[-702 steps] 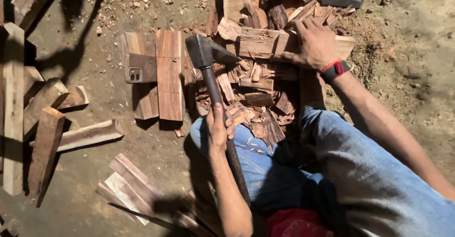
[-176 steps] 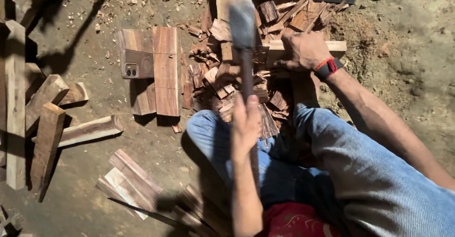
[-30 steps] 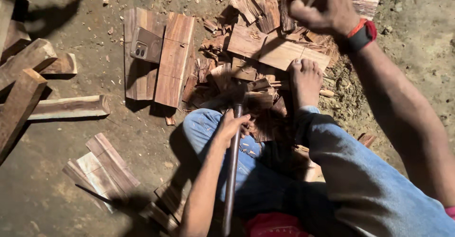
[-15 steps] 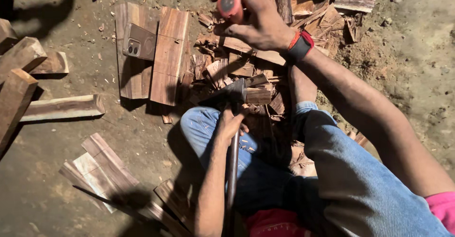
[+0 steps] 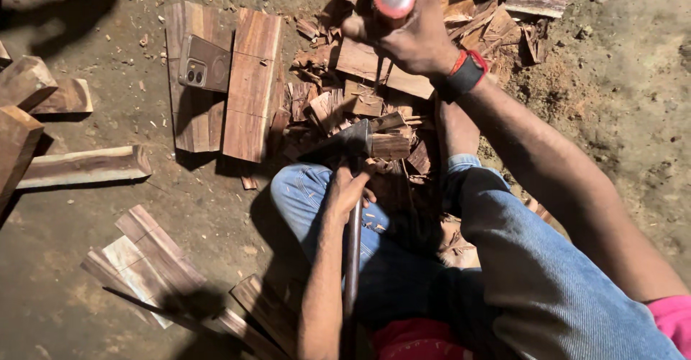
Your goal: The person sits on the ground and repeatedly splits small pieces of wood using a hammer and a chisel. They hold the wood with one hand and strike the chisel with the hammer to split the wood into smaller pieces.
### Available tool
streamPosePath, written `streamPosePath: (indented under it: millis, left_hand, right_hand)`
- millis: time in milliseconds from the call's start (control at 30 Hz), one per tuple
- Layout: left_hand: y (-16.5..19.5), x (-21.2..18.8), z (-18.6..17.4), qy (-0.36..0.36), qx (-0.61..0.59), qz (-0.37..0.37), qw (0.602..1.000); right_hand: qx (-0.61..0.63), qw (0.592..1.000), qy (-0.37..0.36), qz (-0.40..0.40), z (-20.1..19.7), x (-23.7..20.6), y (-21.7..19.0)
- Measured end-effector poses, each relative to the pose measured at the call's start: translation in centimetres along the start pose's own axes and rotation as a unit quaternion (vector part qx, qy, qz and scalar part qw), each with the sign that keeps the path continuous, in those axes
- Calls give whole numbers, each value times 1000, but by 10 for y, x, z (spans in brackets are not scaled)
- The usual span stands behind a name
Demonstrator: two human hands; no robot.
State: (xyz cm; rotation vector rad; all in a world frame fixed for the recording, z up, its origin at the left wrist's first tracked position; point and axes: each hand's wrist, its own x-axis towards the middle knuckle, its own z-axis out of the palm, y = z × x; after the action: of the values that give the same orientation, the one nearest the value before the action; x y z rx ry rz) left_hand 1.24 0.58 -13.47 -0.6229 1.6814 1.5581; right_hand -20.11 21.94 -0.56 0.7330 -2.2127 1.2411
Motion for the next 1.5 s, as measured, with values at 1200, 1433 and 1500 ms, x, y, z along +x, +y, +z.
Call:
streamPosePath:
  millis: [1200,1433,1500]
  left_hand:
    - [-9,-15,-20,-138,-228,-23,963]
    - [64,-89,-19,-39,-108,162,980]
    - [94,-116,-36,-6,-49,259,965]
  right_hand:
    - [188,973,-108,82,41,-24,21]
    - [182,942,-257,117,6,-23,29]
    - [169,941,-262,131,8,-24,26]
